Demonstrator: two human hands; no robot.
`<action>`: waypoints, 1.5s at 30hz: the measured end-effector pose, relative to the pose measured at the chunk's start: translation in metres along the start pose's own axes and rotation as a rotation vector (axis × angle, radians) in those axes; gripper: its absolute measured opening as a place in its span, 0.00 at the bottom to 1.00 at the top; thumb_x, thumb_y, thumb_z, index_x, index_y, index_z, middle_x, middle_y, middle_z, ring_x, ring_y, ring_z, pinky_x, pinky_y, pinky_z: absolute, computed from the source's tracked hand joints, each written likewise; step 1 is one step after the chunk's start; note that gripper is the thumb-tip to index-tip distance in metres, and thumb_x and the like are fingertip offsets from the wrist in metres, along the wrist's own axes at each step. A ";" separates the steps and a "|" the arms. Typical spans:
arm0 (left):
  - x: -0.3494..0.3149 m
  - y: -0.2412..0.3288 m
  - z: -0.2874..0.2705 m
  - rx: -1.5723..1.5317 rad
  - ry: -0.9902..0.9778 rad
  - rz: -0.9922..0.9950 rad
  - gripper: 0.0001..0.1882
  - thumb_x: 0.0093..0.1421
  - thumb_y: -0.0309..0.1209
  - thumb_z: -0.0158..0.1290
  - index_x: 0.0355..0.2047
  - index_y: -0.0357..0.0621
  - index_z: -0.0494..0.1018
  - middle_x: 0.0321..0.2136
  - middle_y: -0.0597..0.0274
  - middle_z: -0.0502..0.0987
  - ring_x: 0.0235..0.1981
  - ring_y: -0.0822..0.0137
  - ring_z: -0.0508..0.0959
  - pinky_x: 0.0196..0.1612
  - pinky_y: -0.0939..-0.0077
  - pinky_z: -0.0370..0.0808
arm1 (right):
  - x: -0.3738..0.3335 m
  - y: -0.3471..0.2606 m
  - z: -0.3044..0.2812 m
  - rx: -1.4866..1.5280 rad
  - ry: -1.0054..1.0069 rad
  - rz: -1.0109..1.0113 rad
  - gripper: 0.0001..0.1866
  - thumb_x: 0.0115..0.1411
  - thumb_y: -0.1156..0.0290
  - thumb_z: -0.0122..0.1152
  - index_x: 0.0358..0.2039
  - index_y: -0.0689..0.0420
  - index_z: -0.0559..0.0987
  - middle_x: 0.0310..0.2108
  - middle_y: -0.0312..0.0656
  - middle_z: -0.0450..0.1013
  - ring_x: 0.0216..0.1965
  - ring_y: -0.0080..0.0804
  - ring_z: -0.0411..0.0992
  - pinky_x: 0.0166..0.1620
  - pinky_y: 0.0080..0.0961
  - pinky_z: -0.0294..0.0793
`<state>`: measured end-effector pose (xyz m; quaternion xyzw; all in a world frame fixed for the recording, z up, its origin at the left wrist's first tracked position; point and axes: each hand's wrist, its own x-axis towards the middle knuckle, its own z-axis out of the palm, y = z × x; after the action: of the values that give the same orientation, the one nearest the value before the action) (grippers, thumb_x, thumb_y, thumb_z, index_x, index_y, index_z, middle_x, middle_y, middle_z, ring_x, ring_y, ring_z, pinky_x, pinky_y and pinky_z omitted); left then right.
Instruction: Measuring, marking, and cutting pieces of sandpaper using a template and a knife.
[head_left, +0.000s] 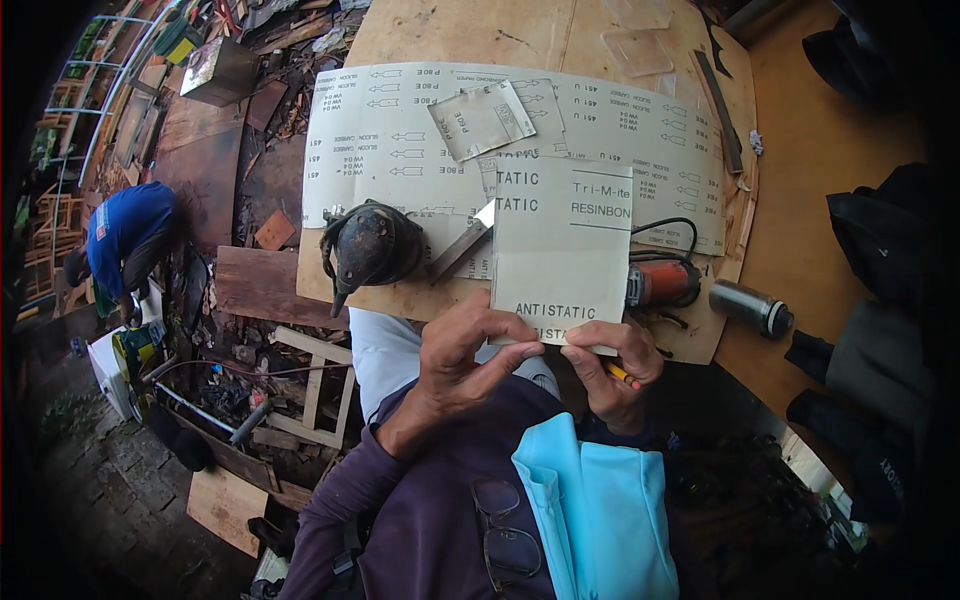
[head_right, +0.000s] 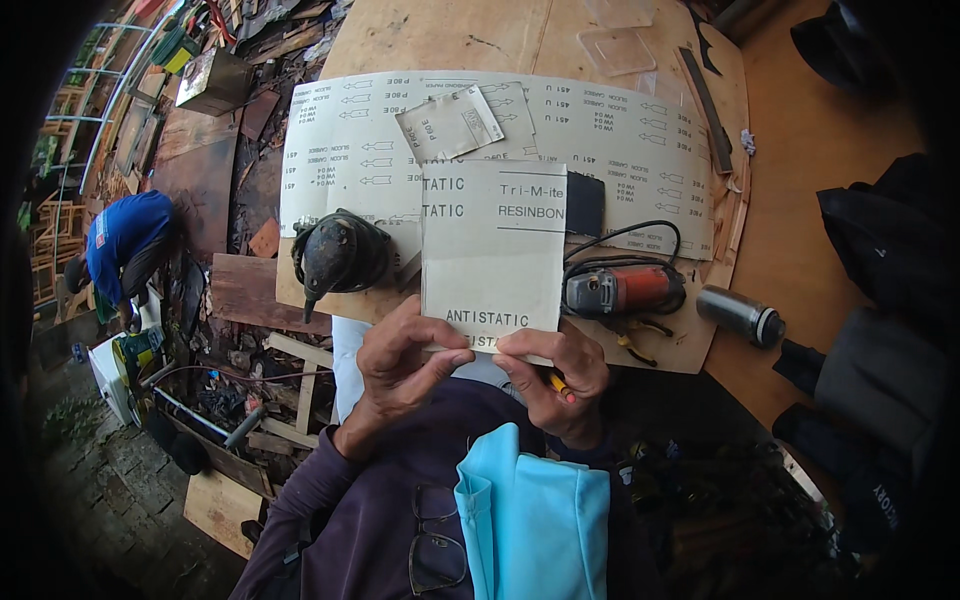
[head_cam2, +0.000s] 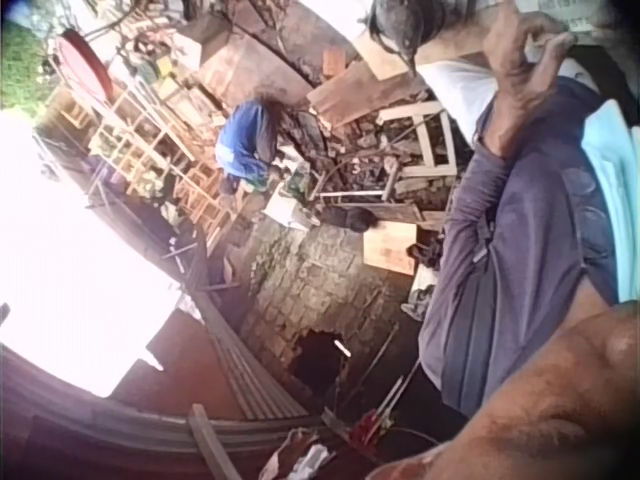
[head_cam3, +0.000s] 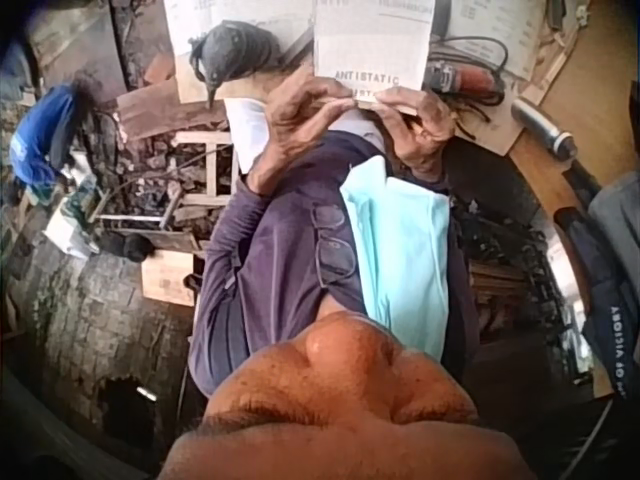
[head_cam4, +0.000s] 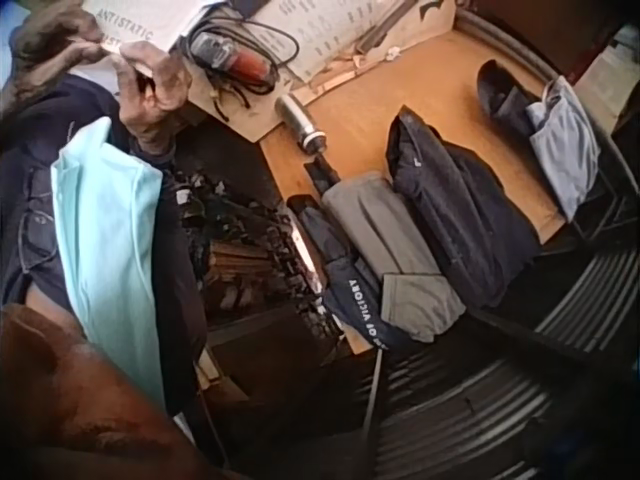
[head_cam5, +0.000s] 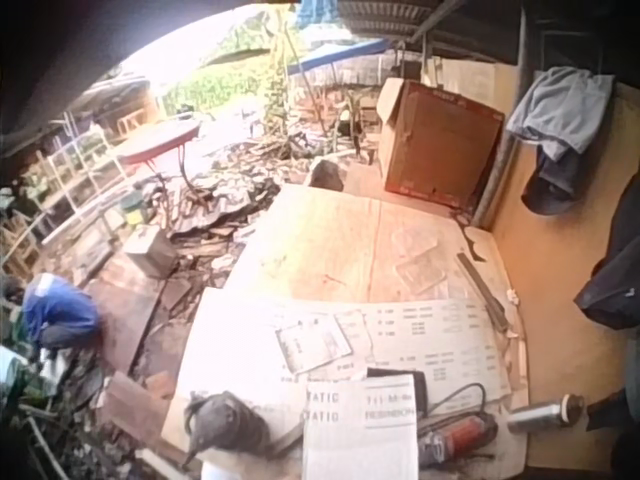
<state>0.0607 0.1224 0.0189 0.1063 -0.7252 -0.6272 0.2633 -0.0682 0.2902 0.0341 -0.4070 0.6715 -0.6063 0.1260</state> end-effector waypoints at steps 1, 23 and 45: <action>0.000 0.001 0.000 0.023 -0.001 -0.003 0.10 0.54 0.20 0.69 0.36 0.40 0.81 0.29 0.60 0.83 0.29 0.64 0.79 0.31 0.72 0.71 | 0.000 -0.001 0.000 -0.012 0.003 0.006 0.13 0.56 0.82 0.73 0.41 0.60 0.81 0.33 0.49 0.81 0.35 0.37 0.83 0.38 0.28 0.81; -0.003 0.008 -0.005 0.042 -0.038 0.012 0.11 0.55 0.18 0.67 0.36 0.39 0.79 0.31 0.58 0.80 0.29 0.63 0.76 0.32 0.71 0.71 | 0.000 -0.005 -0.007 -0.037 -0.057 0.065 0.08 0.59 0.82 0.70 0.37 0.61 0.81 0.31 0.42 0.80 0.27 0.29 0.78 0.32 0.22 0.75; 0.008 0.016 0.011 -0.332 0.152 -0.474 0.38 0.61 0.15 0.63 0.65 0.40 0.54 0.50 0.48 0.79 0.51 0.64 0.81 0.54 0.70 0.79 | -0.013 0.006 0.021 0.445 0.182 0.515 0.33 0.67 0.84 0.60 0.66 0.60 0.55 0.45 0.54 0.80 0.34 0.20 0.79 0.31 0.13 0.74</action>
<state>0.0506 0.1311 0.0361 0.2749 -0.5459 -0.7715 0.1768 -0.0482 0.2836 0.0199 -0.1311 0.6120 -0.7198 0.3003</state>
